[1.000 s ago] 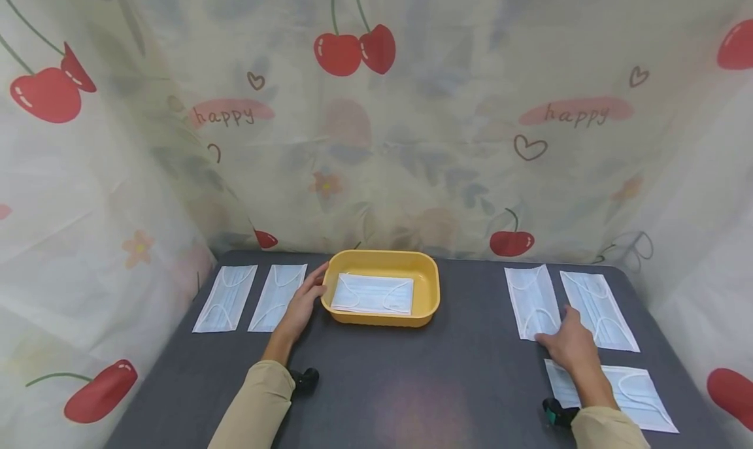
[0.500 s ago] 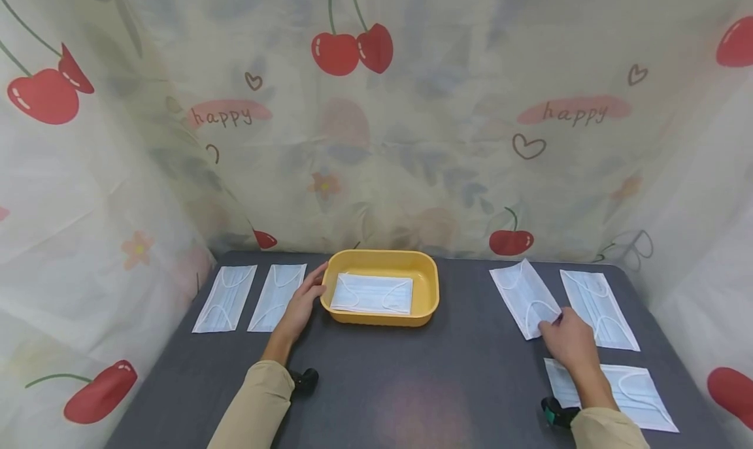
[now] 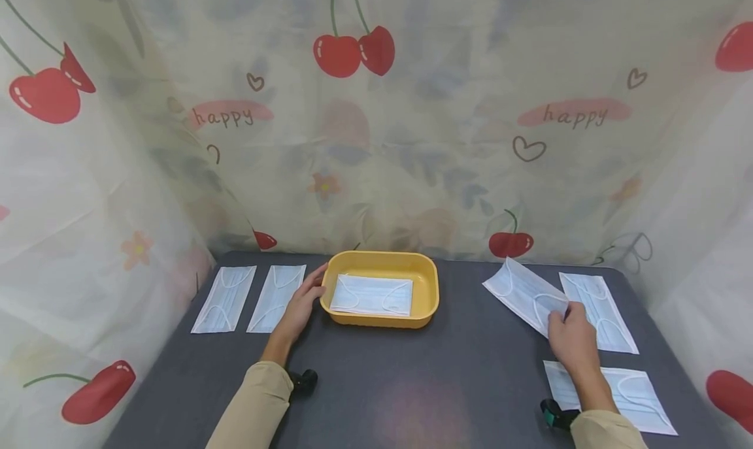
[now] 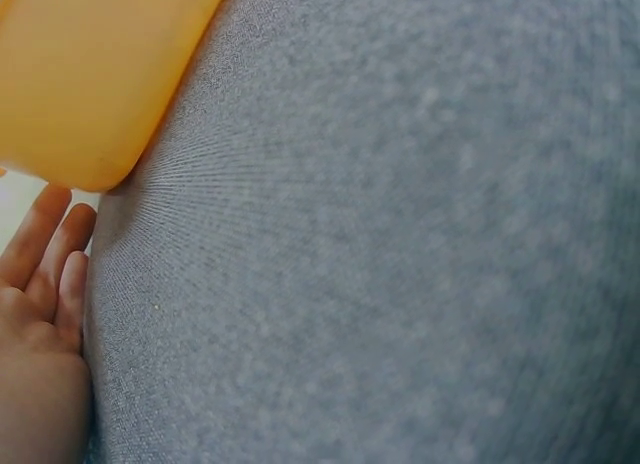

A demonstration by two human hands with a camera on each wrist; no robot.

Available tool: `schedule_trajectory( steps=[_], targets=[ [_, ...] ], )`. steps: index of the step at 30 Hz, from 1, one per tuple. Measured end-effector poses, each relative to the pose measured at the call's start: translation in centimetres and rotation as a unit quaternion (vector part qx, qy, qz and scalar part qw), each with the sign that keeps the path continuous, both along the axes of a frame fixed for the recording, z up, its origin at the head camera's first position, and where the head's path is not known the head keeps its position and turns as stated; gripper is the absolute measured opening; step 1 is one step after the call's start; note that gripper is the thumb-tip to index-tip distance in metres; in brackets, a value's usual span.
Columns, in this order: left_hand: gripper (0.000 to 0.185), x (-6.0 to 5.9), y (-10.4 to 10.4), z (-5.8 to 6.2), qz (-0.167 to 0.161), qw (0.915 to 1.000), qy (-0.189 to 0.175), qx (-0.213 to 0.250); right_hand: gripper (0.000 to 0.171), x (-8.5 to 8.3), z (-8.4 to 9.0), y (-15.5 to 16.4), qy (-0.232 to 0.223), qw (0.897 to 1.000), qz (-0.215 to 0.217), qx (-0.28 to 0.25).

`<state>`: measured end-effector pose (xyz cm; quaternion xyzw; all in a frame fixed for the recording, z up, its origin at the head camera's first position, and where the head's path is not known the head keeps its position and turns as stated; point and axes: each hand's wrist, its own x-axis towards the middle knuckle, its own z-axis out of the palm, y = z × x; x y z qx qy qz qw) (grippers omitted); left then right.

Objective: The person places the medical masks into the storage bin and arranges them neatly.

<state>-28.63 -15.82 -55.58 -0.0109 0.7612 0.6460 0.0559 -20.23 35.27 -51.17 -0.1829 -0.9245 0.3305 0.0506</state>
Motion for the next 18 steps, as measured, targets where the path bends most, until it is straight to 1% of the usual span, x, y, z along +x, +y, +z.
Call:
schedule_trajectory(
  steps=[8, 13, 18],
  targets=[
    [0.049, 0.02, -0.11, -0.07, 0.005, 0.9999, 0.002, -0.009, 0.054, -0.17, -0.19, -0.52, 0.031, 0.999, -0.023, -0.021],
    [0.048, -0.04, -0.1, -0.03, 0.006, 1.0, -0.002, -0.007, 0.052, -0.05, 0.0, -0.78, 0.066, 0.998, -0.01, -0.02],
    [0.05, 0.0, -0.01, -0.05, 0.001, 1.0, 0.002, -0.004, 0.051, 0.07, 0.7, -0.94, 0.091, 0.996, -0.006, -0.023]
  ],
)
